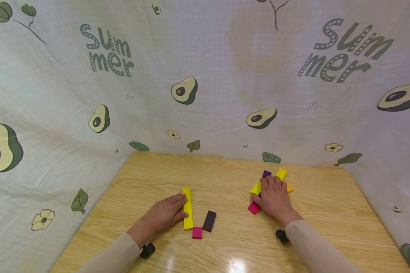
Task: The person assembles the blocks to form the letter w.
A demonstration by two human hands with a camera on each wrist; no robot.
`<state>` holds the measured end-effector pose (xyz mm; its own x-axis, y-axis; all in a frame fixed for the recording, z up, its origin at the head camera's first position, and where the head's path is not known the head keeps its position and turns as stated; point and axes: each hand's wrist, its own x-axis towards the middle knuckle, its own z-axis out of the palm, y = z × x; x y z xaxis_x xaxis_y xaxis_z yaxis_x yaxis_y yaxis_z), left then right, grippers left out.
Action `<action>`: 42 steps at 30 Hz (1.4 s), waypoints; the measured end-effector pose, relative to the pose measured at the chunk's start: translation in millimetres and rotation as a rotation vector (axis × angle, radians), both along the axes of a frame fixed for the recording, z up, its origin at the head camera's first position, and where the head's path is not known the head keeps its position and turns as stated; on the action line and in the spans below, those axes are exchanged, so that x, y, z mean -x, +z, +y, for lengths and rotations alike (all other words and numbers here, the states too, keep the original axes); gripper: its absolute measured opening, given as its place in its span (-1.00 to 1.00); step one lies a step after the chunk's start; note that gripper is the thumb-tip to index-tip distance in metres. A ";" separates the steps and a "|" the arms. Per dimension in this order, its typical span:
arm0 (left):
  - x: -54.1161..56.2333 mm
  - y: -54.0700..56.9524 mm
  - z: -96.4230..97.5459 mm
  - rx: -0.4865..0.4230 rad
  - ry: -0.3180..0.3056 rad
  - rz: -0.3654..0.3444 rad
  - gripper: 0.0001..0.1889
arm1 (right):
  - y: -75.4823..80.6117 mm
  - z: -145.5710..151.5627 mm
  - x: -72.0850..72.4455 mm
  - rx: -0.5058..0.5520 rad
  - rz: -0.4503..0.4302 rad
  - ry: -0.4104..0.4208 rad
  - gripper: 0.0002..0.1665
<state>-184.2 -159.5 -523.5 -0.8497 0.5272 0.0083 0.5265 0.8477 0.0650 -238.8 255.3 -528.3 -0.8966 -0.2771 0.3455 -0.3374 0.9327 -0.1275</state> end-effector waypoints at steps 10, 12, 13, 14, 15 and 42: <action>0.3 0.5 0.2 0.015 -0.005 0.003 -0.36 | -2.7 2.7 6.7 -0.008 -0.058 -0.039 -0.24; 0.2 0.2 -0.1 0.018 -0.006 0.007 -0.36 | -2.6 3.4 7.2 -0.009 -0.076 -0.041 -0.25; 0.4 -0.3 -0.4 0.017 -0.008 0.012 -0.36 | -2.4 3.6 7.3 -0.010 -0.084 -0.042 -0.25; 0.5 -0.5 -0.5 0.017 -0.009 0.016 -0.36 | -2.1 3.9 7.2 -0.009 -0.092 -0.041 -0.25; 0.6 -0.4 -0.5 0.016 -0.007 0.017 -0.36 | -1.8 3.9 6.9 -0.009 -0.098 -0.040 -0.25; -0.4 0.7 0.0 0.003 0.005 0.002 -0.37 | -2.4 -48.4 1.5 -0.049 -0.093 0.117 -0.38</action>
